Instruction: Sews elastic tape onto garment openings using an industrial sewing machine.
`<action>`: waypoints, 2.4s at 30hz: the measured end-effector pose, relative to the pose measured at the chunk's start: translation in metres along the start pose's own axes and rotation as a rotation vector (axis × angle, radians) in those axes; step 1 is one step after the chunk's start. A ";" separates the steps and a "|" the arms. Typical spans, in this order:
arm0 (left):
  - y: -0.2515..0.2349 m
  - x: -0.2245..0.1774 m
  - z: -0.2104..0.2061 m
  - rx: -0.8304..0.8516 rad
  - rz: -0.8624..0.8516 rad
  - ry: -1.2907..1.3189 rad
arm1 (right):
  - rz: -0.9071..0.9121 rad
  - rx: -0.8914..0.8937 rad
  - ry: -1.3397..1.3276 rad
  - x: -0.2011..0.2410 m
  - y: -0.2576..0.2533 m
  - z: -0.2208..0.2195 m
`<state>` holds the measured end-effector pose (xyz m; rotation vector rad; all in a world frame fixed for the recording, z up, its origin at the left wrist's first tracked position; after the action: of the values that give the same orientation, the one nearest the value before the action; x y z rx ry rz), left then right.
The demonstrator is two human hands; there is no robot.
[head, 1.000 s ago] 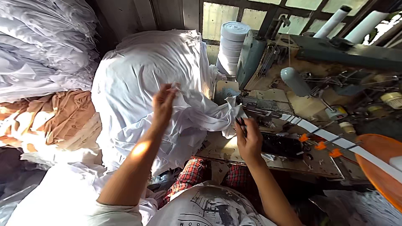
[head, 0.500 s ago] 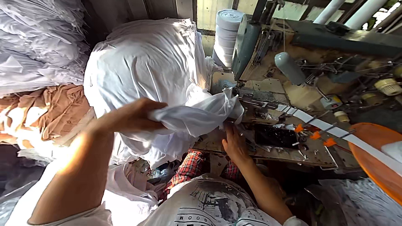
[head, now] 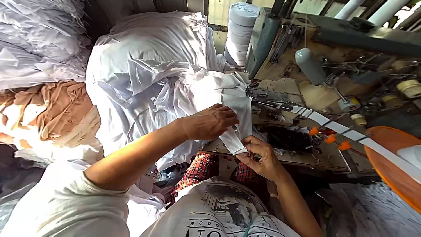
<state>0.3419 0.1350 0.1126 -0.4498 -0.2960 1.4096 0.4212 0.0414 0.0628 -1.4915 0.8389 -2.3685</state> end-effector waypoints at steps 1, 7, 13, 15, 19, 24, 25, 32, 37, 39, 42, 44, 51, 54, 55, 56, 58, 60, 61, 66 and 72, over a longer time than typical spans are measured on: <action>0.001 0.006 -0.009 0.027 -0.012 -0.028 | -0.013 -0.006 0.011 0.000 0.000 0.000; 0.004 -0.070 0.027 0.099 -0.067 0.375 | -0.052 -0.080 0.155 0.021 0.011 -0.007; 0.004 -0.088 0.022 -0.137 -0.112 0.331 | -0.026 -0.045 0.063 0.029 0.027 -0.003; 0.005 -0.081 0.010 -0.228 -0.078 0.195 | -0.025 -0.160 0.102 0.027 0.028 0.015; 0.009 -0.020 -0.034 -0.263 0.090 -0.128 | -0.056 -0.428 -0.088 0.023 0.027 0.056; 0.010 0.040 -0.010 -0.329 0.221 -0.334 | -0.070 -0.476 -0.205 0.010 0.034 0.051; 0.008 0.046 -0.006 -0.299 0.207 -0.320 | -0.060 -0.495 -0.153 0.004 0.038 0.044; 0.006 0.053 -0.006 -0.141 0.135 -0.257 | -0.028 -0.564 -0.045 -0.018 0.059 0.021; -0.001 0.044 -0.009 -0.139 0.164 -0.286 | -0.069 -0.578 -0.032 -0.024 0.064 0.033; -0.009 0.049 -0.007 -0.120 0.186 -0.295 | -0.063 -0.585 -0.037 -0.026 0.060 0.033; -0.019 0.063 -0.007 -0.088 0.222 -0.289 | -0.045 -0.582 0.001 -0.030 0.047 0.030; -0.026 0.078 -0.008 -0.057 0.250 -0.260 | -0.049 -0.564 0.047 -0.036 0.039 0.026; -0.050 0.129 -0.007 -0.045 0.349 -0.179 | -0.144 -0.472 0.109 -0.061 0.002 0.019; -0.045 0.144 0.002 -0.170 0.393 -0.112 | -0.166 -0.438 0.038 -0.070 -0.016 0.017; -0.041 0.143 0.011 -0.263 0.405 -0.089 | -0.164 -0.421 0.004 -0.071 -0.021 0.017; -0.038 0.137 0.021 -0.352 0.399 -0.077 | -0.160 -0.402 -0.022 -0.071 -0.025 0.016; -0.036 0.109 0.038 -0.440 0.321 -0.066 | -0.153 -0.379 -0.056 -0.068 -0.029 0.015; -0.037 0.073 0.035 -0.374 0.212 -0.033 | -0.144 -0.359 -0.065 -0.062 -0.026 0.014; -0.037 0.058 0.026 -0.314 0.149 -0.012 | -0.134 -0.352 -0.060 -0.058 -0.023 0.014; -0.036 0.025 -0.017 -0.122 -0.027 -0.173 | -0.093 -0.365 -0.065 -0.052 -0.017 0.015; -0.043 0.030 -0.018 -0.167 -0.030 -0.284 | -0.068 -0.418 0.066 -0.058 -0.043 0.025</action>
<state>0.3922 0.1583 0.1145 -0.3793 -0.6519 1.4246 0.4744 0.0946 0.0516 -1.6118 1.3894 -2.4048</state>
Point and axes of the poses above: each hand's wrist, its own y-axis away from the middle knuckle, its own z-axis out of the back of the hand, x = y × z, the point moved 10 cm from there along -y, towards the middle knuckle, and after that the axes turned 11 degrees about -x, right-handed, at the moved point
